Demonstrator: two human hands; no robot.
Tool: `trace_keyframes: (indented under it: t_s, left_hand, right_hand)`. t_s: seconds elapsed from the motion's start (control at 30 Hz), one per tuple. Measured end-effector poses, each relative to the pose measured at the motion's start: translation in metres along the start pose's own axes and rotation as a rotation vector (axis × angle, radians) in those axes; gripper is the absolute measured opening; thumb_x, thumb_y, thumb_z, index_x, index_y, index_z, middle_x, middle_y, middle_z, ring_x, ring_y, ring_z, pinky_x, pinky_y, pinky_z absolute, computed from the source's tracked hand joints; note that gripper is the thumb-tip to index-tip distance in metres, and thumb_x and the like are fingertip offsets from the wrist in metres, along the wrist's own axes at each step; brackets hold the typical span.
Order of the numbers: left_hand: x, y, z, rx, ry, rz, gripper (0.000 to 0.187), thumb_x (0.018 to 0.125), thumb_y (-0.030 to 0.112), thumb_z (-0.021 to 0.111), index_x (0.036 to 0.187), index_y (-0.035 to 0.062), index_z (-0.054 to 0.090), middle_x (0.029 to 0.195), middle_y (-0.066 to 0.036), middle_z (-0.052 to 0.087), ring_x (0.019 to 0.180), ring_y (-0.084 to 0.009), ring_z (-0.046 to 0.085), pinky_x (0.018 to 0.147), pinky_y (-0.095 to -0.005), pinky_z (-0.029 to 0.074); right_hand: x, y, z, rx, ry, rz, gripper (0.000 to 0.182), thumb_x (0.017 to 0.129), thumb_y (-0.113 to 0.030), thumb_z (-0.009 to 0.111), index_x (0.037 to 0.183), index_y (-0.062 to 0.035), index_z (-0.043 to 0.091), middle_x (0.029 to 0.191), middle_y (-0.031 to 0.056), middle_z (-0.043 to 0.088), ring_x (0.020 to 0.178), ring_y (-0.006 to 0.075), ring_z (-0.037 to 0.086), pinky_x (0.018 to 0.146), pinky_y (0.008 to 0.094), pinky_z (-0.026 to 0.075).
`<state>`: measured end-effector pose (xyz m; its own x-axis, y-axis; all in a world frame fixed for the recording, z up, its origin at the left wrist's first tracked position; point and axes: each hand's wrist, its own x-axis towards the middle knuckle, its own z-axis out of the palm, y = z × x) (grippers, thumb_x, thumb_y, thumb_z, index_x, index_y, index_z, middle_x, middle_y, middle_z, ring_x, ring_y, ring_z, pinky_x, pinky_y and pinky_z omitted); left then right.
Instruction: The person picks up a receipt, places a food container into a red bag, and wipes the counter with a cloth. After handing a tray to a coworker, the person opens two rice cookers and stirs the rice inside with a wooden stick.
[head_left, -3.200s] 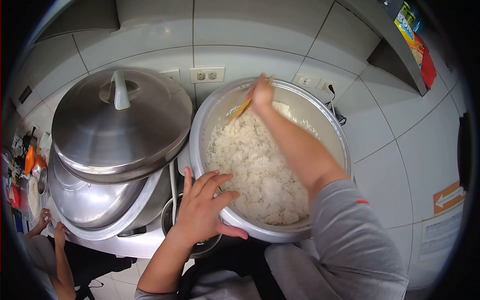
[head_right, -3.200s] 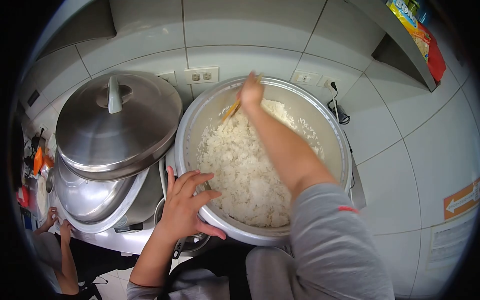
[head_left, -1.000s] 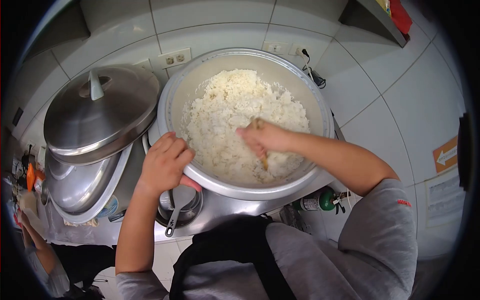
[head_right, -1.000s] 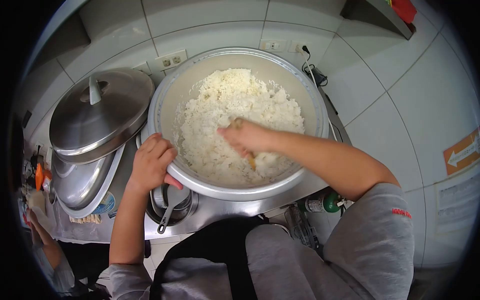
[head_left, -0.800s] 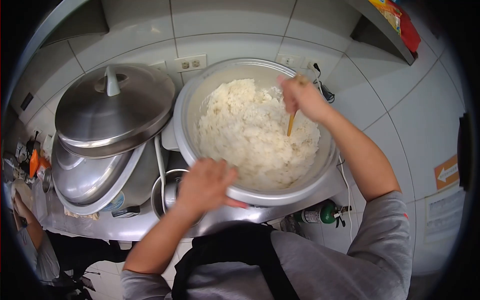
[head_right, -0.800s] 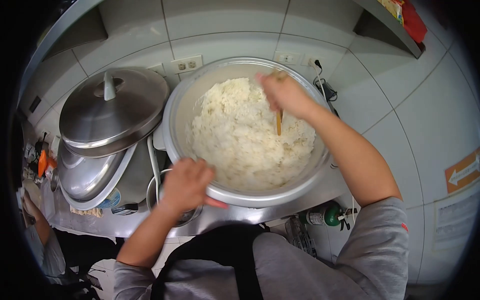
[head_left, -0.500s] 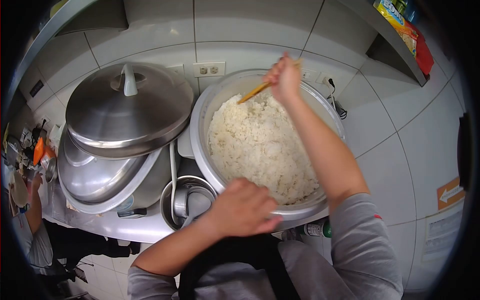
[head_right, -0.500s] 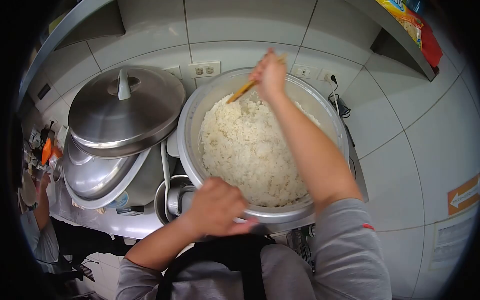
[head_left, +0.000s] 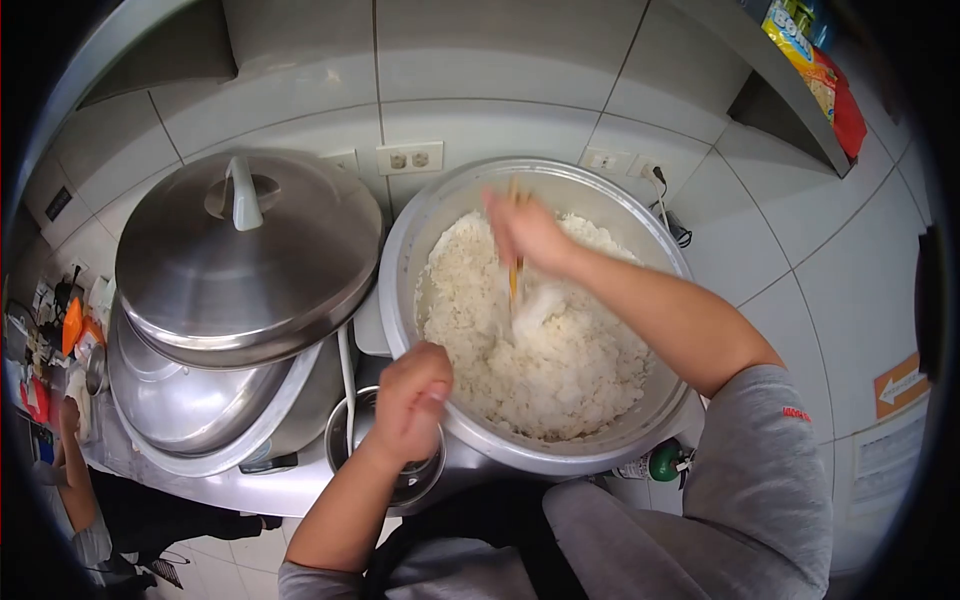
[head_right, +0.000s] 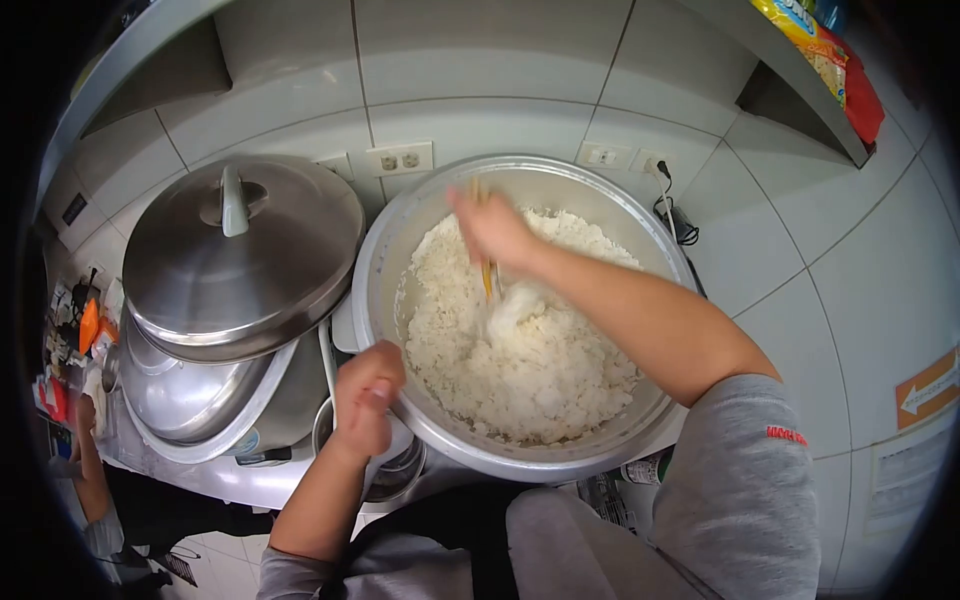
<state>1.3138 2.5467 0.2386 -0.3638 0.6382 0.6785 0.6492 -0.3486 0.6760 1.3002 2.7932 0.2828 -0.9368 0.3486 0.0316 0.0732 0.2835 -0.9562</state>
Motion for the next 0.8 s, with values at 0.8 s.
trace_keyframes:
  t_s: [0.8]
  left_hand:
    - [-0.008,-0.001,0.005,-0.158,0.142,-0.081,0.01,0.074,0.002,0.051,0.074,0.0042,0.041,0.068,-0.005,0.04,0.058,-0.0168,0.038,0.054,-0.0282,0.032]
  right_hand:
    - [-0.04,-0.008,-0.063,0.044,0.35,-0.17,0.055,0.1,-0.041,0.044,0.057,-0.0067,0.046,0.049,0.007,0.048,0.045,0.0169,0.046,0.05,0.0335,0.042]
